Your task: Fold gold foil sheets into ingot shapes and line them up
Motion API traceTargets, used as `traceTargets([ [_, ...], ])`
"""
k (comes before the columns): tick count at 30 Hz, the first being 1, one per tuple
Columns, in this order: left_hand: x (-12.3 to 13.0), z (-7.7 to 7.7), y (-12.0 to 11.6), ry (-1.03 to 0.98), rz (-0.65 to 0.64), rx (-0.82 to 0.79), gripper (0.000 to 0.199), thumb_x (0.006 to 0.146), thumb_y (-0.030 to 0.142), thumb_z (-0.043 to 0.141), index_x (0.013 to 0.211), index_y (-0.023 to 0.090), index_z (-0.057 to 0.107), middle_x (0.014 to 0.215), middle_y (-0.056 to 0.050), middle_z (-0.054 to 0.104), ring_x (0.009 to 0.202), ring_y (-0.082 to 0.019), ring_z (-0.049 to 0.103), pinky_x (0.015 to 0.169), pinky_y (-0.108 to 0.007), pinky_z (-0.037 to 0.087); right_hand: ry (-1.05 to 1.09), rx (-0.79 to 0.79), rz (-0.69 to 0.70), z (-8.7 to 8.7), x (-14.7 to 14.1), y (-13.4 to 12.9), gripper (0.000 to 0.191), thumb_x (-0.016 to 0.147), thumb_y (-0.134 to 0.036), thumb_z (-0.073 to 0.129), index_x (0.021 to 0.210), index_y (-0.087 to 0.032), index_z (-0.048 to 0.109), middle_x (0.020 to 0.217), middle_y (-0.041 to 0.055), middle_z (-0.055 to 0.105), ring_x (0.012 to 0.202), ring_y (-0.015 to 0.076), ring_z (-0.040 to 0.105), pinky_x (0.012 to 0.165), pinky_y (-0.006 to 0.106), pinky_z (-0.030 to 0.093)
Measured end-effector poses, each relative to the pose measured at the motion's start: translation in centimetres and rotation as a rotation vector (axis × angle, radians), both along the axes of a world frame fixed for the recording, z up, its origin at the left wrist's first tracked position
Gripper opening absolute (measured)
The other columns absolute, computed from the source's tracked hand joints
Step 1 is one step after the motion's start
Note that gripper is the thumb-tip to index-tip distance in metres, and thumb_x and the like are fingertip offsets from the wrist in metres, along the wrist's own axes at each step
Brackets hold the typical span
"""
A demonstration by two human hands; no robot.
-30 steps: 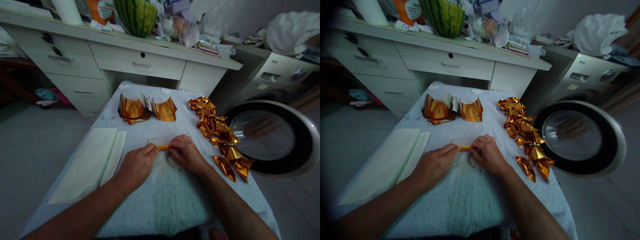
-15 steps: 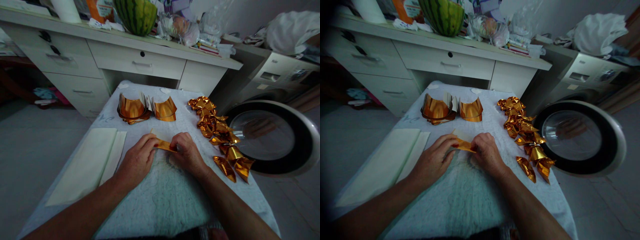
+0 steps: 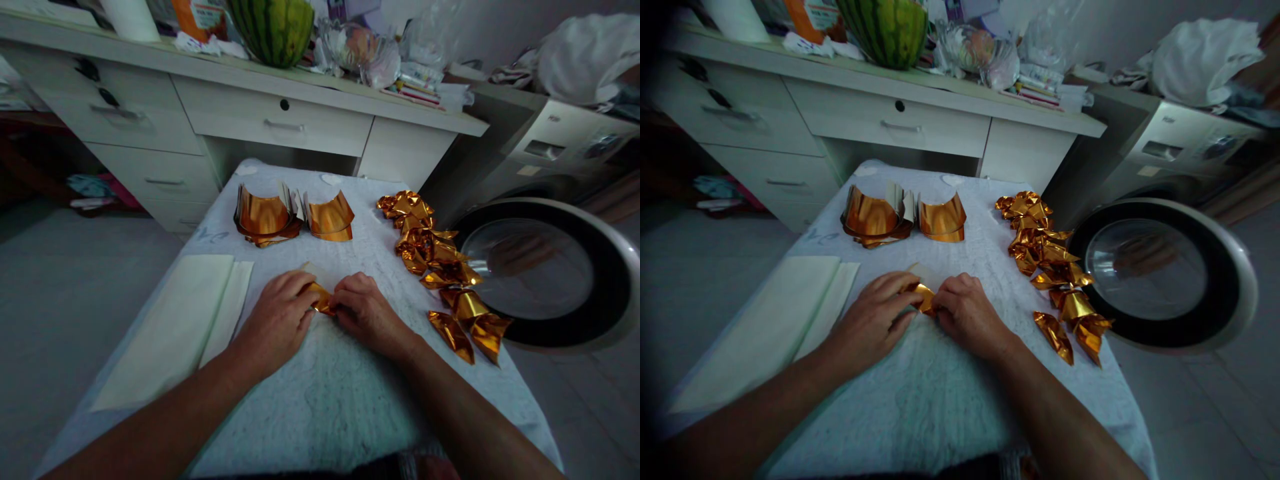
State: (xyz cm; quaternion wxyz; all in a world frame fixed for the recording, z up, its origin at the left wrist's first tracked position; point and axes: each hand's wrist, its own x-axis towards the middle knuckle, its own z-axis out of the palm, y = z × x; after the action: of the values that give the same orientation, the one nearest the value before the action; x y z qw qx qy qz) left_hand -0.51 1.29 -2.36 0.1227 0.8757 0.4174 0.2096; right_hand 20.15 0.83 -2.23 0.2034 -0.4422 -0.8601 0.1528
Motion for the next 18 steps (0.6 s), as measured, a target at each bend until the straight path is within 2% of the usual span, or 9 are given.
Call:
traceTargets([
  [3, 0.4, 0.0, -0.1, -0.036, -0.056, -0.069, 0.019, 0.087, 0.013, 0.059, 0.104, 0.018, 0.065, 0.111, -0.007, 0.064, 0.107, -0.025, 0.057, 0.098, -0.045, 0.047, 0.028, -0.042, 0.003, 0.1, 0.1, 0.1, 0.017, 0.081, -0.006, 0.063, 0.089, -0.02, 0.066, 0.092, 0.0026, 0.065, 0.092, 0.02, 0.052, 0.083, 0.035, 0.035],
  [9, 0.7, -0.3, 0.0, -0.067, 0.016, -0.117, 0.004, 0.084, 0.019, 0.066, 0.086, 0.019, 0.062, 0.095, -0.004, 0.062, 0.094, -0.023, 0.057, 0.083, -0.039, 0.049, 0.093, -0.131, -0.071, -0.1, 0.5, 0.3, 0.013, 0.081, -0.009, 0.068, 0.084, -0.021, 0.066, 0.09, 0.0009, 0.063, 0.092, 0.0195, 0.053, 0.084, 0.035, 0.034],
  [18, 1.1, -0.6, 0.3, -0.103, 0.04, -0.123, 0.011, 0.089, 0.018, 0.057, 0.079, 0.019, 0.061, 0.091, -0.004, 0.059, 0.091, -0.021, 0.055, 0.083, -0.039, 0.047, 0.161, -0.199, -0.119, -0.3, 0.7, 0.5, 0.009, 0.084, -0.013, 0.068, 0.083, -0.022, 0.068, 0.096, 0.0021, 0.061, 0.096, 0.0199, 0.051, 0.088, 0.038, 0.035],
])
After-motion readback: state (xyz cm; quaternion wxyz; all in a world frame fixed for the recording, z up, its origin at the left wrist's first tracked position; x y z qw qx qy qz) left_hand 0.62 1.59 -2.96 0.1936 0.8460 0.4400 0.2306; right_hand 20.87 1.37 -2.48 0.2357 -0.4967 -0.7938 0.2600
